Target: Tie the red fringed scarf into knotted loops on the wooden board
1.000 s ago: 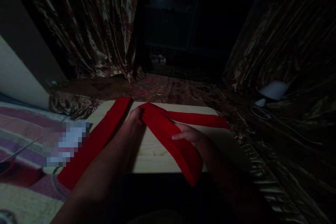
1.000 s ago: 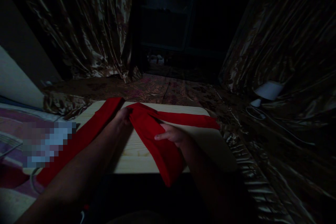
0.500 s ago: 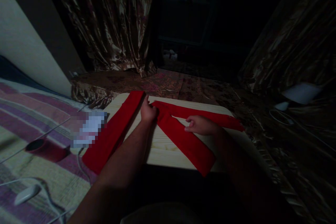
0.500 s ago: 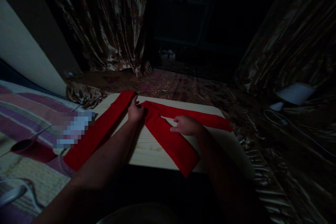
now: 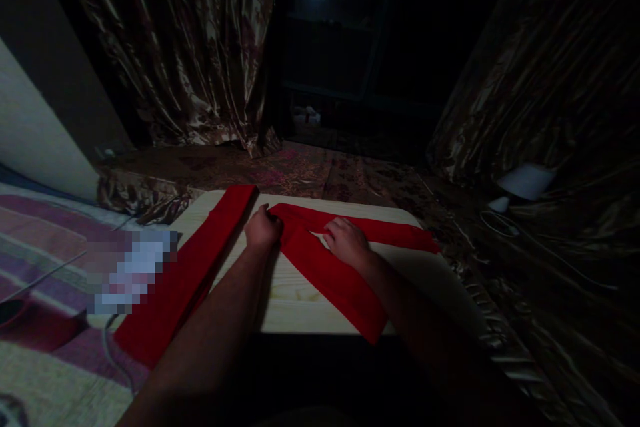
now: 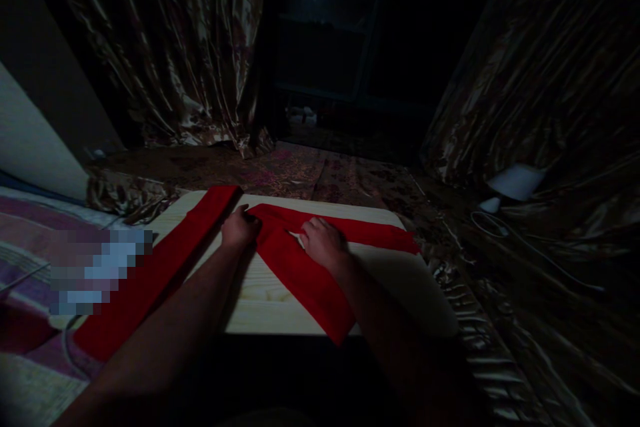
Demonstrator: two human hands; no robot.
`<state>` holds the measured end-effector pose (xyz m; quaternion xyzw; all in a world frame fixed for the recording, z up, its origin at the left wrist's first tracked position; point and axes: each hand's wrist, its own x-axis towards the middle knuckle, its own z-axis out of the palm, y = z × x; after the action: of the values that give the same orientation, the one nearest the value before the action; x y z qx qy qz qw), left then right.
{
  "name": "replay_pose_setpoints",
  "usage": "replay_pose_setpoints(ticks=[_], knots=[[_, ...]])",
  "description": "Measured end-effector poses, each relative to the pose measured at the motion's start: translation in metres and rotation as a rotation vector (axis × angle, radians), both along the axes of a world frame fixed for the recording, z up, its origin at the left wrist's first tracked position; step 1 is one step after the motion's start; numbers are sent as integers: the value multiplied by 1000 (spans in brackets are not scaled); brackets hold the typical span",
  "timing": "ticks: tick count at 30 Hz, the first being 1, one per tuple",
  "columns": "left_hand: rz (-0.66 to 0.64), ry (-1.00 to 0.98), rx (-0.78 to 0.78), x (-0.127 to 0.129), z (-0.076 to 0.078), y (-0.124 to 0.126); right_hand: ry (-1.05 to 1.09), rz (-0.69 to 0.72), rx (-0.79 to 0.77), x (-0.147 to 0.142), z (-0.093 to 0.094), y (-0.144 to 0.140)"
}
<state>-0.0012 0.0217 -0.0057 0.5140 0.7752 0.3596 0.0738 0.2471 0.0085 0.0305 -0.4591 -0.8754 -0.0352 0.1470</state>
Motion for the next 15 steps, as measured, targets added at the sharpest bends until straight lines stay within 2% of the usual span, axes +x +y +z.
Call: replay_pose_setpoints(ticks=[2,6,11,15], knots=[[-30,-19,14,-1,-1,2,-50,29,37,3,2,18],[-31,-52,-16,-1,0,3,-221,81,2,1,0,42],[-84,-84,-101,1,5,1,-331,42,61,-4,1,51],[-122,-120,-29,-1,5,1,-268,-74,178,9,10,54]])
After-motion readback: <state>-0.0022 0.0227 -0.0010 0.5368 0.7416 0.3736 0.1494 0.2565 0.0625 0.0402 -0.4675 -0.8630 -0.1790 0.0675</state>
